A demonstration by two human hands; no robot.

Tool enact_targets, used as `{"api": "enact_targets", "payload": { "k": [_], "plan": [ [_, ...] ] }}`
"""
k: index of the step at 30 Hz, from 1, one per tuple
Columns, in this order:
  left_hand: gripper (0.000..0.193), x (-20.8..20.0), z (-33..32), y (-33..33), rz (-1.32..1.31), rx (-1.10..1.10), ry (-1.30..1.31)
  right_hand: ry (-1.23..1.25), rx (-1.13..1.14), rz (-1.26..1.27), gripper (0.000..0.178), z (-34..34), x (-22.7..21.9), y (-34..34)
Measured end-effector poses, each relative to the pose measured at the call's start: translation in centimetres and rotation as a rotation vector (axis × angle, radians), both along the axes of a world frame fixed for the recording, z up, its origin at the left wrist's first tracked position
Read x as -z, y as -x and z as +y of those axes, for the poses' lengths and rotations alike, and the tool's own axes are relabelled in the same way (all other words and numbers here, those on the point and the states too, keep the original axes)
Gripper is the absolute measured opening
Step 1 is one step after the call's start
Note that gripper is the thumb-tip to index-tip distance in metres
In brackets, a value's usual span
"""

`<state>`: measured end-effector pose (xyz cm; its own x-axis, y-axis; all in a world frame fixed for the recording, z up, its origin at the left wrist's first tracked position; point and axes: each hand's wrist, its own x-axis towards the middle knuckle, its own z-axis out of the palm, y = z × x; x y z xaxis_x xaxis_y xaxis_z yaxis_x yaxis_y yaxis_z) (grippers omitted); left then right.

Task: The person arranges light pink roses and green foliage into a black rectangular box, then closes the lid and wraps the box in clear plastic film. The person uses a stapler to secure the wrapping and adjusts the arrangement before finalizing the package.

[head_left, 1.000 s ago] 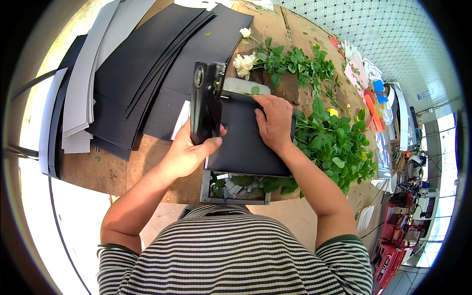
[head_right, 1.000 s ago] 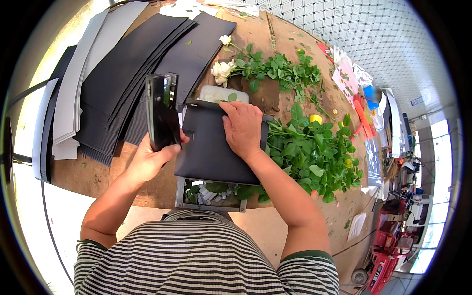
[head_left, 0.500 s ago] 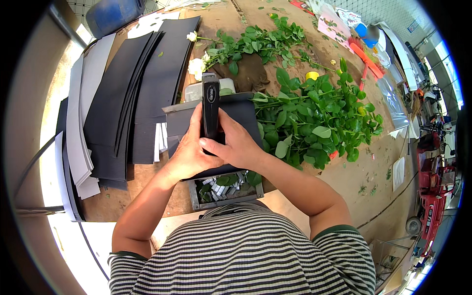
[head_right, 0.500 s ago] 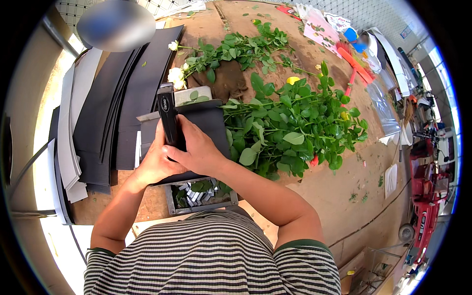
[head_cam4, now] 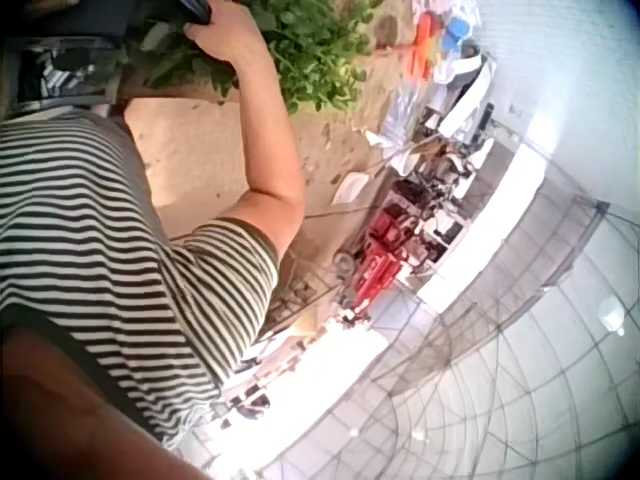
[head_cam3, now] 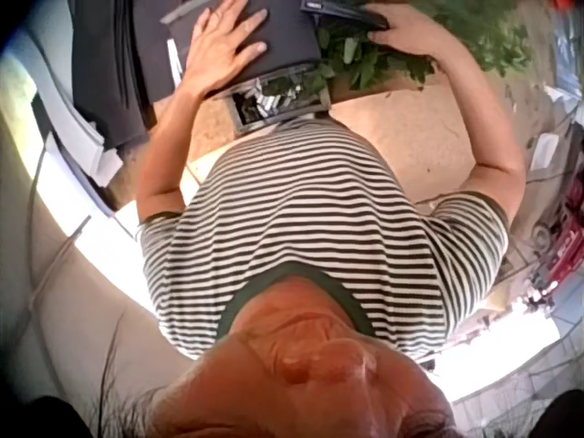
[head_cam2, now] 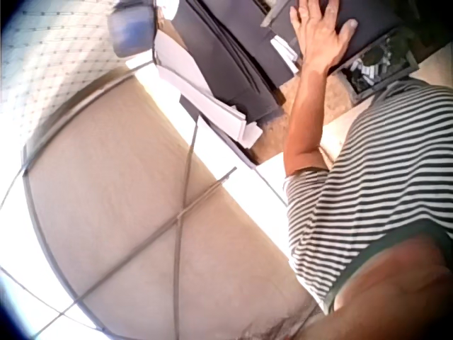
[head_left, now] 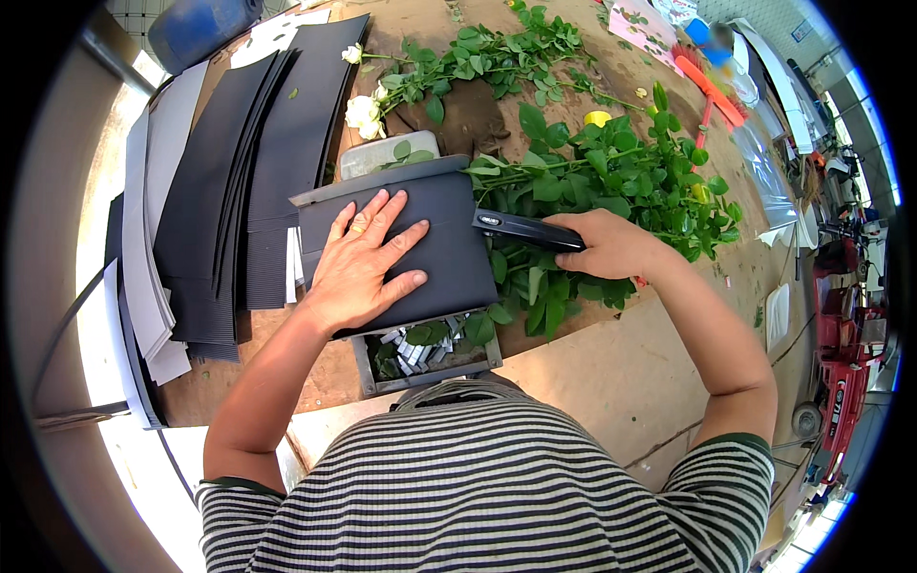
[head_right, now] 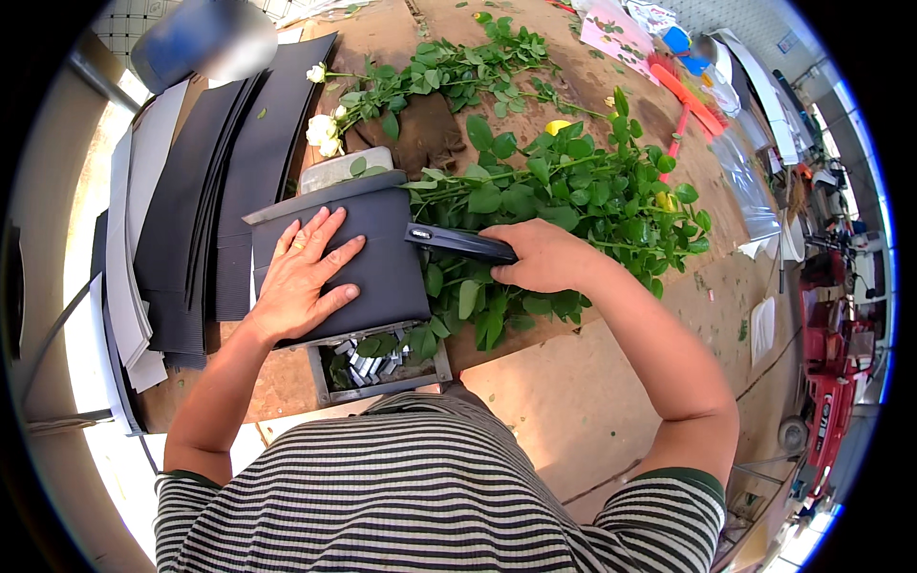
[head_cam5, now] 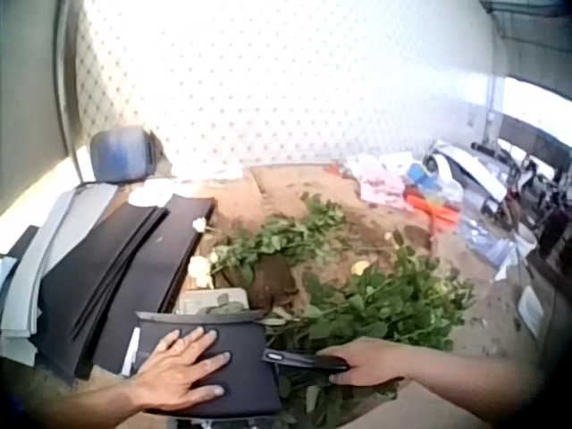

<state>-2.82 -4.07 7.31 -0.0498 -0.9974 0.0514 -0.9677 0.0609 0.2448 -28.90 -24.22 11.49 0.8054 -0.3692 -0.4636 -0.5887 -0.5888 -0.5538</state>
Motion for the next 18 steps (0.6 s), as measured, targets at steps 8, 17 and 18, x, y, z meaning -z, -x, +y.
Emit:
{"api": "enact_targets", "payload": {
  "k": [8, 17, 18],
  "plan": [
    [0.062, -0.2, 0.3, 0.0, -0.001, -0.017, -0.004, -0.056, -0.082, -0.082, 0.057, 0.3, 0.2, -2.0],
    [0.064, 0.2, -0.1, 0.1, -0.005, -0.004, 0.039, 0.217, -0.045, -0.014, 0.054, 0.6, 2.3, -2.2],
    [0.064, 0.3, 0.0, 0.1, -0.008, -0.012, 0.041, 0.197, -0.029, 0.021, 0.054, 0.8, 1.4, -2.5]
  ]
}}
